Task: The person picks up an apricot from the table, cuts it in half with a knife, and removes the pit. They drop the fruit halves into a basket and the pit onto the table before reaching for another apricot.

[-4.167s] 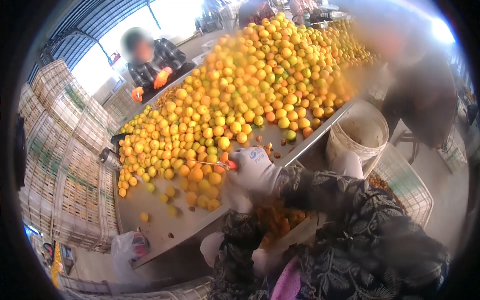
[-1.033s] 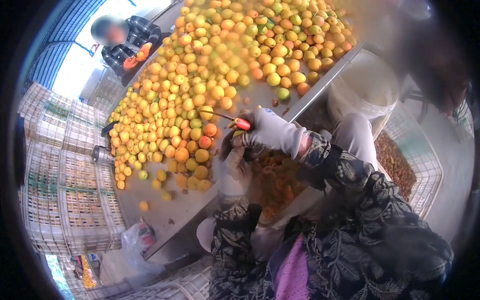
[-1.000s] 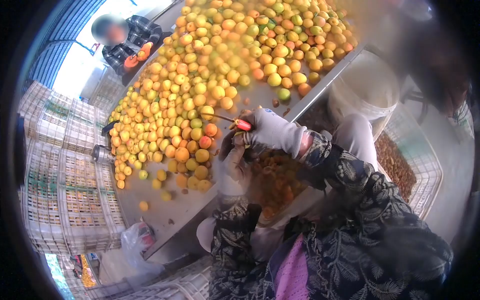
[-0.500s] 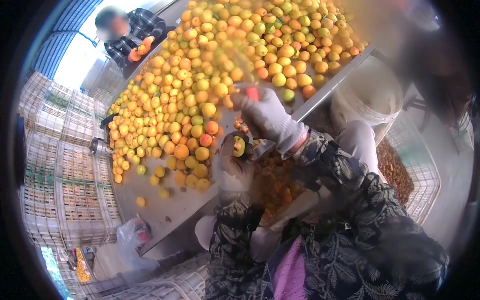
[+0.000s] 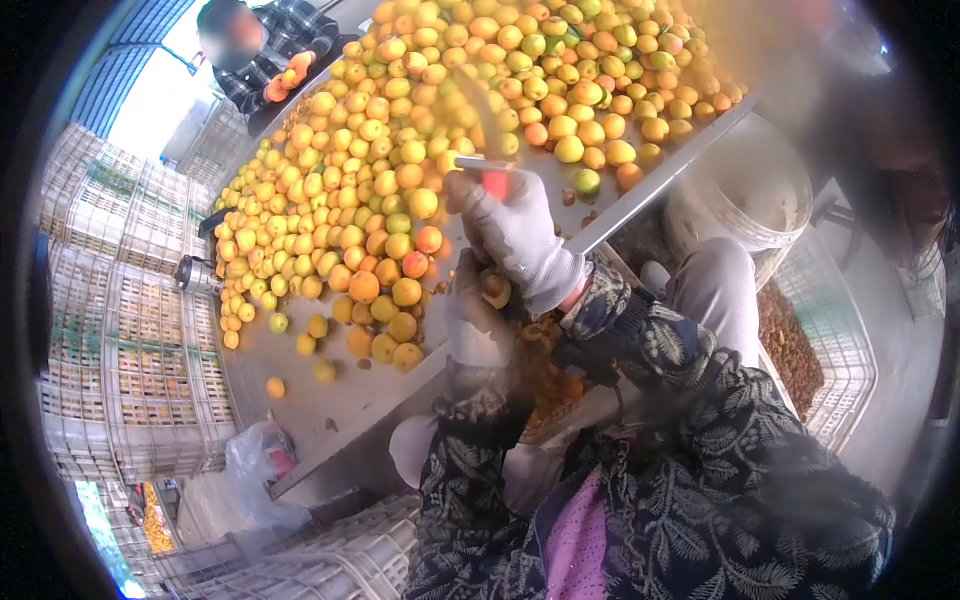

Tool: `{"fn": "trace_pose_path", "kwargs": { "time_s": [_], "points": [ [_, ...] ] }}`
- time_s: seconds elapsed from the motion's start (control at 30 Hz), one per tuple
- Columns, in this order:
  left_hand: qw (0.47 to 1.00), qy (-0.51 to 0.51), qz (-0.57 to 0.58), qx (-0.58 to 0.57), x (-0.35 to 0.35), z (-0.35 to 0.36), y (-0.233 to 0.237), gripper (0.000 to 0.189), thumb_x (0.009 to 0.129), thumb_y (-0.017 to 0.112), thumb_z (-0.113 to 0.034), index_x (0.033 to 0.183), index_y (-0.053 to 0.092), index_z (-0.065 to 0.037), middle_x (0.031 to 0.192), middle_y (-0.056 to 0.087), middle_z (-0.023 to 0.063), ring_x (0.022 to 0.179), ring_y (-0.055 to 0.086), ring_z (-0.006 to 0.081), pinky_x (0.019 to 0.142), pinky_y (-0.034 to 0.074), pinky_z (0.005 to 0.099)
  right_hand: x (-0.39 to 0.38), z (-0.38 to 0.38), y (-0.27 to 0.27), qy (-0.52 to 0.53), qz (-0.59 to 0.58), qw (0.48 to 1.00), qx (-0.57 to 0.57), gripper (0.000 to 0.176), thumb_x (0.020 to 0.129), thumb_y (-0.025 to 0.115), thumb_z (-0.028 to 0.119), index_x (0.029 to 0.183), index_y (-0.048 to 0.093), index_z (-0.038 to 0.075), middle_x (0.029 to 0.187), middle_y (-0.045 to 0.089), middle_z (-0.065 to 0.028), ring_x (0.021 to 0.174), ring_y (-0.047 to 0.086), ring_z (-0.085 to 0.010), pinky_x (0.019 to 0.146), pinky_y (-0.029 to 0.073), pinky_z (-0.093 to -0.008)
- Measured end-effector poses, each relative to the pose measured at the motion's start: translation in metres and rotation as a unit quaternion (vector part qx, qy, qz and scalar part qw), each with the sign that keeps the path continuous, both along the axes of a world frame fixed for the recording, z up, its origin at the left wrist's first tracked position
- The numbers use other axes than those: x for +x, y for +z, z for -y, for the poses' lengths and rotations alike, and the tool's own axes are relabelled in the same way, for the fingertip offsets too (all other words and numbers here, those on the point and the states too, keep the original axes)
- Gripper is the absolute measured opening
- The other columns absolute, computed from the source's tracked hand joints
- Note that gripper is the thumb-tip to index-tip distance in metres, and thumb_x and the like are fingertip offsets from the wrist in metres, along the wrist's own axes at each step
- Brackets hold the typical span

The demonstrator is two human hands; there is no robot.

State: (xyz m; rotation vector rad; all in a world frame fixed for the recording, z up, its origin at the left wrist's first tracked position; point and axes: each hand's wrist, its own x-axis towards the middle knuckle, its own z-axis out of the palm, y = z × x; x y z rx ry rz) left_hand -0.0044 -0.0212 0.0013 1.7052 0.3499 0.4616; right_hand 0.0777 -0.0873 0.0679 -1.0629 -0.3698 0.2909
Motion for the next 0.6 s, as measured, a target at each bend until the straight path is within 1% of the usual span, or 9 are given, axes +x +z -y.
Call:
{"fn": "trace_pose_path", "kwargs": {
  "time_s": [0.07,0.13,0.3,0.37,0.4,0.43,0.5,0.53,0.6],
  "points": [
    [0.968,0.021,0.033,-0.246,0.007,0.005,-0.007,0.028,0.084,0.058,-0.015,0.108,0.054,-0.003,0.093,0.059,0.0121,0.088,0.06,0.0298,0.077,0.047,0.0369,-0.001,-0.003,-0.005,0.004,0.006,1.0,-0.029,0.028,0.091,0.064,0.03,0.087,0.061,0.003,0.063,0.052,0.0035,0.051,0.044,-0.0031,0.045,0.033,-0.0197],
    [0.876,0.041,0.065,-0.476,0.009,0.006,-0.011,0.025,0.09,0.054,-0.021,0.109,0.054,-0.004,0.092,0.059,0.0101,0.088,0.06,0.0271,0.077,0.048,0.0354,-0.002,-0.006,-0.011,0.029,0.0,1.0,-0.006,0.026,0.09,0.064,0.029,0.087,0.061,0.003,0.064,0.053,0.0039,0.053,0.045,-0.0029,0.047,0.034,-0.0199],
    [0.92,0.031,0.071,-0.384,0.007,-0.008,-0.003,0.027,0.091,0.053,-0.022,0.111,0.053,-0.004,0.094,0.059,0.0102,0.089,0.06,0.0264,0.078,0.048,0.0352,-0.004,-0.012,-0.001,0.123,0.004,0.992,0.026,0.021,0.087,0.064,0.022,0.087,0.064,0.001,0.065,0.057,0.0009,0.053,0.048,-0.0041,0.048,0.038,-0.02],
    [0.939,0.024,0.077,-0.335,0.004,-0.011,0.0,0.028,0.091,0.052,-0.022,0.112,0.053,-0.003,0.095,0.059,0.0103,0.09,0.06,0.026,0.078,0.048,0.0351,-0.004,-0.009,0.009,0.257,0.0,0.965,-0.048,0.019,0.087,0.065,0.021,0.087,0.063,0.002,0.063,0.056,0.0006,0.05,0.046,-0.0037,0.045,0.035,-0.0199],
    [0.947,0.021,0.078,-0.31,0.002,-0.011,0.002,0.028,0.091,0.052,-0.022,0.112,0.053,-0.003,0.096,0.058,0.0103,0.09,0.059,0.0258,0.078,0.048,0.035,-0.003,-0.008,0.009,0.311,-0.055,0.949,-0.021,0.016,0.087,0.066,0.019,0.085,0.062,0.004,0.059,0.052,0.0019,0.045,0.041,-0.0033,0.041,0.031,-0.02],
    [0.955,0.018,0.078,-0.286,0.001,-0.013,0.004,0.029,0.091,0.051,-0.023,0.113,0.052,-0.003,0.097,0.058,0.0103,0.091,0.059,0.0256,0.079,0.048,0.0349,-0.003,-0.009,0.006,0.311,-0.055,0.949,-0.02,0.016,0.087,0.066,0.019,0.085,0.062,0.004,0.059,0.052,0.0019,0.045,0.041,-0.0033,0.041,0.031,-0.02],
    [0.969,0.011,0.08,-0.234,0.004,-0.02,0.008,0.03,0.092,0.051,-0.023,0.114,0.052,-0.003,0.098,0.058,0.0104,0.091,0.059,0.0252,0.079,0.048,0.0348,0.0,-0.012,0.002,0.371,-0.007,0.929,0.012,0.015,0.087,0.067,0.017,0.081,0.06,0.004,0.054,0.046,0.0036,0.04,0.036,-0.0035,0.038,0.028,-0.0204],
    [0.975,0.009,0.078,-0.208,0.003,-0.017,0.008,0.03,0.092,0.05,-0.023,0.115,0.052,-0.003,0.098,0.058,0.0104,0.092,0.059,0.025,0.079,0.048,0.0347,0.005,-0.006,0.005,0.432,-0.078,0.898,0.015,0.015,0.087,0.065,0.017,0.079,0.059,0.006,0.062,0.053,0.0005,0.045,0.042,-0.0063,0.04,0.03,-0.0216],
    [0.985,0.001,0.076,-0.154,0.0,-0.012,0.009,0.031,0.092,0.05,-0.024,0.116,0.051,-0.003,0.099,0.058,0.0105,0.092,0.059,0.0247,0.08,0.049,0.0346,0.009,-0.011,-0.005,0.437,-0.092,0.894,0.05,0.014,0.087,0.065,0.016,0.079,0.059,0.005,0.061,0.053,0.0003,0.044,0.042,-0.007,0.039,0.029,-0.0221]
  ]
}}
